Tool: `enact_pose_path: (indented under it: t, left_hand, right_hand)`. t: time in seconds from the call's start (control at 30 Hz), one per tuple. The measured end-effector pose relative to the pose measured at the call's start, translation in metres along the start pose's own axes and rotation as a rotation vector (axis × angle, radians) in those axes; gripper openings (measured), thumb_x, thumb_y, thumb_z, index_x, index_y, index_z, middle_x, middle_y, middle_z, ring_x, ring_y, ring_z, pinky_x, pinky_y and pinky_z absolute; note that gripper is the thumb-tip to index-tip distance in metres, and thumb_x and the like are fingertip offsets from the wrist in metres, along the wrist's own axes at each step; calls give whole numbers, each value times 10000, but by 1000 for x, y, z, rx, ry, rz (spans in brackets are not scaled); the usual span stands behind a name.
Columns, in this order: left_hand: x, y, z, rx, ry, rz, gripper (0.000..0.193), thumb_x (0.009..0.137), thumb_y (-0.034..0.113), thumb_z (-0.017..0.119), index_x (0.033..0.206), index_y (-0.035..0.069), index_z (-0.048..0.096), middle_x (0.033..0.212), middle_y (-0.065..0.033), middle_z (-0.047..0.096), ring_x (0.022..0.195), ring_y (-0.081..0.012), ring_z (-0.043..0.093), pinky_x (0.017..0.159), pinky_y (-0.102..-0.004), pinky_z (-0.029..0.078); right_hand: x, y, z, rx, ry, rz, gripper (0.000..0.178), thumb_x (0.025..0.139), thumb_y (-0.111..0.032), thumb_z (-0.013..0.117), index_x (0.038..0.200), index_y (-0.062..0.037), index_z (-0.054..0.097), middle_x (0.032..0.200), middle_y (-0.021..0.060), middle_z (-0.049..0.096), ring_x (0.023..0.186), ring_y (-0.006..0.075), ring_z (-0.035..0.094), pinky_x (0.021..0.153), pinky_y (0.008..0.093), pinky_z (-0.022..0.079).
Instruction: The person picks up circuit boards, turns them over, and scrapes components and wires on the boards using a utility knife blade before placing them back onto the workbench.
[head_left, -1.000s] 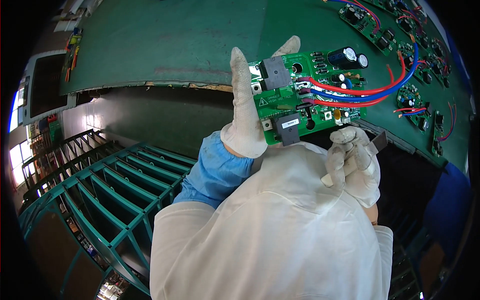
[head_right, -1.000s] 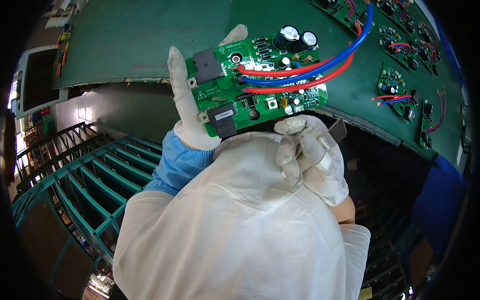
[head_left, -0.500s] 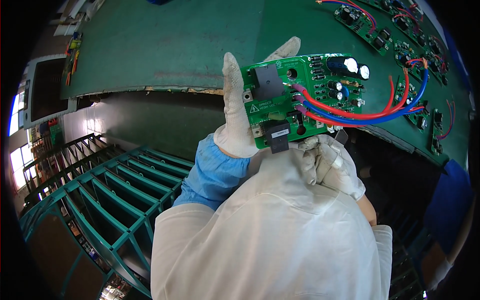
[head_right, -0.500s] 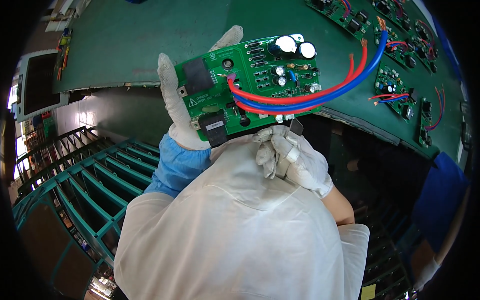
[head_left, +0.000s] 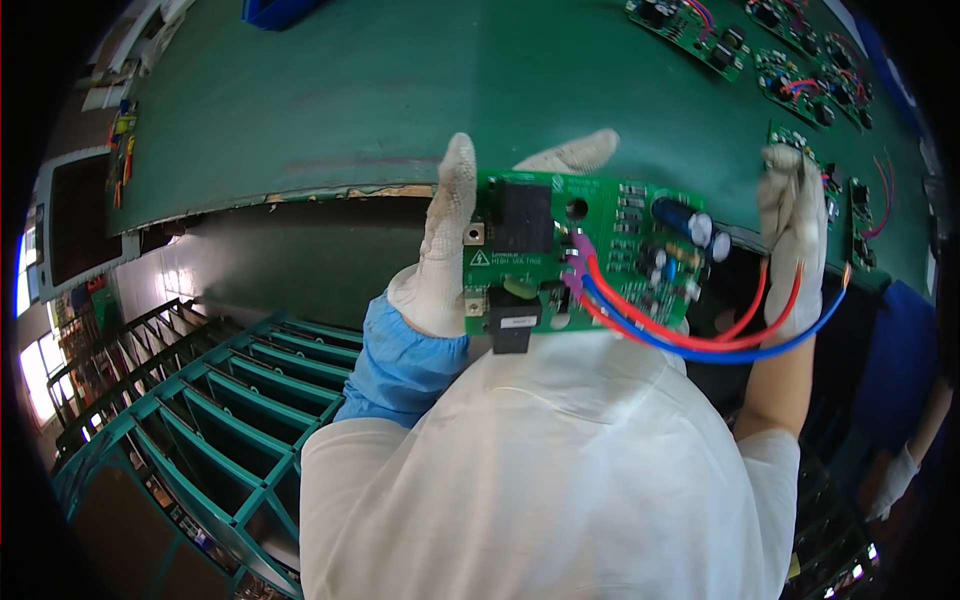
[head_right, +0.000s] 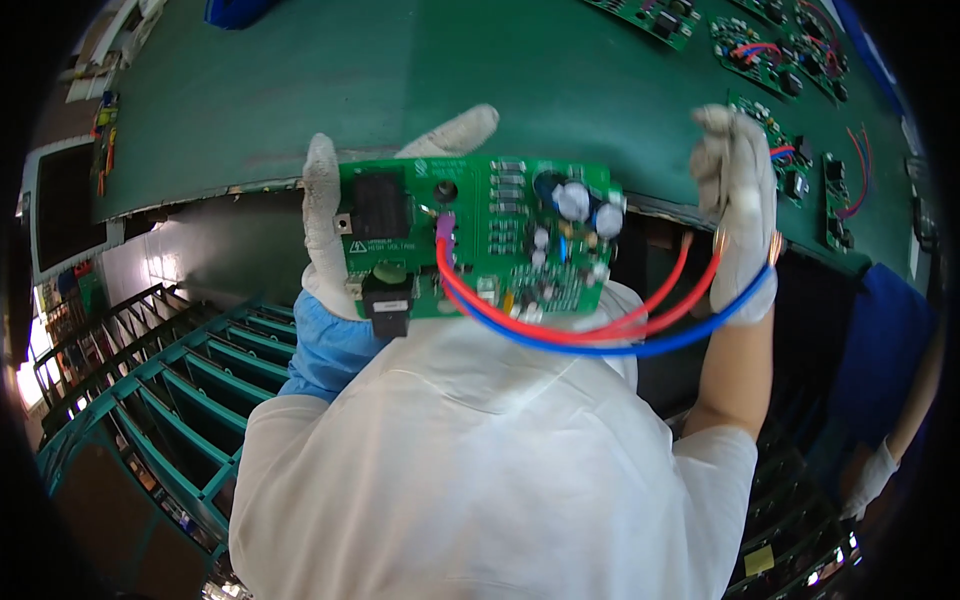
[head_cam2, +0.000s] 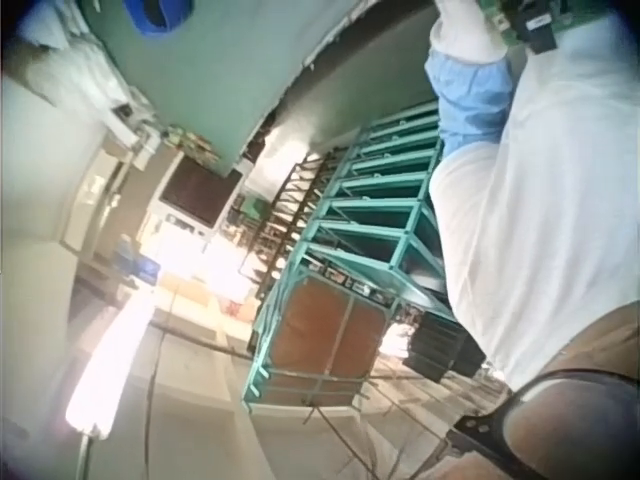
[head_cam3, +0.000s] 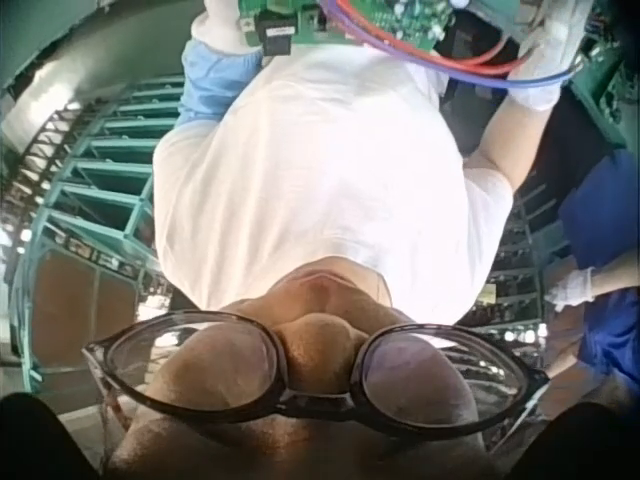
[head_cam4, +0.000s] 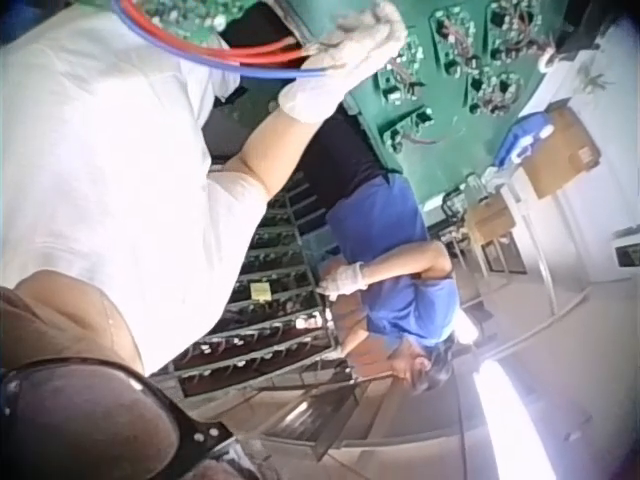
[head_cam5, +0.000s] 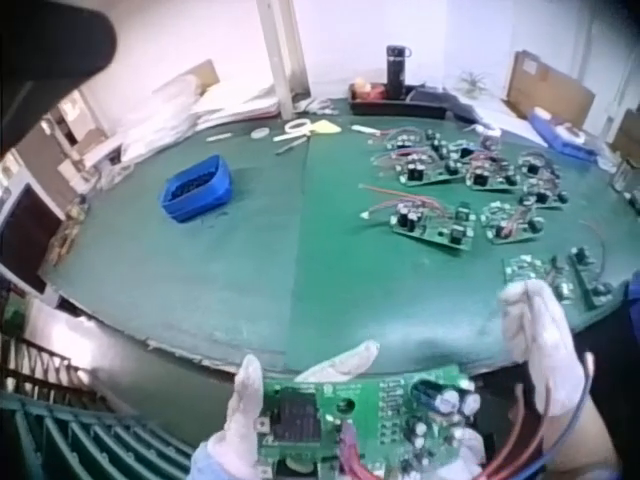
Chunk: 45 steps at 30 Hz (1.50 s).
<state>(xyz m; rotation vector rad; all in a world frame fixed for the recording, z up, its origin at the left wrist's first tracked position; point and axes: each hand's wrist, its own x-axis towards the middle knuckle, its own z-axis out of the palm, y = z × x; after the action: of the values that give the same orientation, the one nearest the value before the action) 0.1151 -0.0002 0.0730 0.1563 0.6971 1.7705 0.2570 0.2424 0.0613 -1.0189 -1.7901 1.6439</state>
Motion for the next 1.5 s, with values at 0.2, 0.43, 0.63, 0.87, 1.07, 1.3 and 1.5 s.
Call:
enact_pose_path:
  t: [0.2, 0.43, 0.63, 0.87, 1.07, 1.3, 1.5]
  left_hand:
    - [-8, -14, 5, 3, 410, -21, 676, 925, 514, 424, 1314, -39, 440, 1227, -218, 542, 1063, -271, 582, 926, -371, 490]
    - [-20, -43, -51, 670, -1, 552, 642, 837, 28, 572, 1415, 30, 292, 1480, -180, 260, 1300, -299, 384, 1061, -411, 362]
    - [-18, -20, -28, 1300, -106, 746, 729, 824, -33, 609, 1444, 29, 230, 1519, -167, 172, 1383, -275, 245, 1117, -385, 251]
    - [-17, -20, -28, 1207, -147, 557, 860, 738, 22, 708, 1442, 10, 215, 1507, -228, 168, 1408, -325, 163, 1145, -398, 154]
    - [-16, -19, -35, 1302, -140, 621, 856, 748, 37, 709, 1442, 0, 210, 1503, -246, 154, 1403, -359, 157, 1144, -419, 148]
    - [-19, -20, -36, 1195, -173, 523, 759, 826, 28, 622, 1455, 25, 196, 1530, -163, 141, 1414, -259, 165, 1141, -355, 187]
    - [-16, -20, -28, 1395, -206, 766, 590, 942, 56, 436, 1463, 30, 160, 1538, -125, 130, 1420, -216, 136, 1155, -323, 140]
  right_hand:
    - [20, -61, 30, -731, -775, -1064, 209, 730, -115, 658, 907, -39, 576, 713, 61, 548, 568, 242, 523, 512, 333, 392]
    - [16, -89, 51, -1044, -872, -1553, 306, 641, -275, 713, 842, -84, 584, 582, 7, 455, 548, 192, 517, 468, 339, 361]
    - [4, -71, 61, -837, -718, -1632, 187, 552, -125, 693, 708, -45, 628, 560, -26, 412, 521, 128, 437, 428, 259, 323]
    - [-12, -89, 47, -1125, -813, -1675, 212, 581, -146, 689, 738, -18, 624, 605, -2, 476, 549, 134, 453, 443, 261, 307]
    - [-44, -120, 59, -1229, -802, -1215, 170, 652, -144, 675, 776, -30, 650, 600, -4, 446, 552, 134, 449, 445, 262, 293]
    - [-25, -95, 36, -1348, -675, -1594, 250, 647, -177, 674, 847, -29, 650, 591, -13, 413, 535, 134, 438, 442, 266, 304]
    - [-19, -98, 32, -1338, -817, -1565, 256, 625, -187, 682, 827, -36, 641, 595, -11, 421, 555, 137, 453, 444, 272, 329]
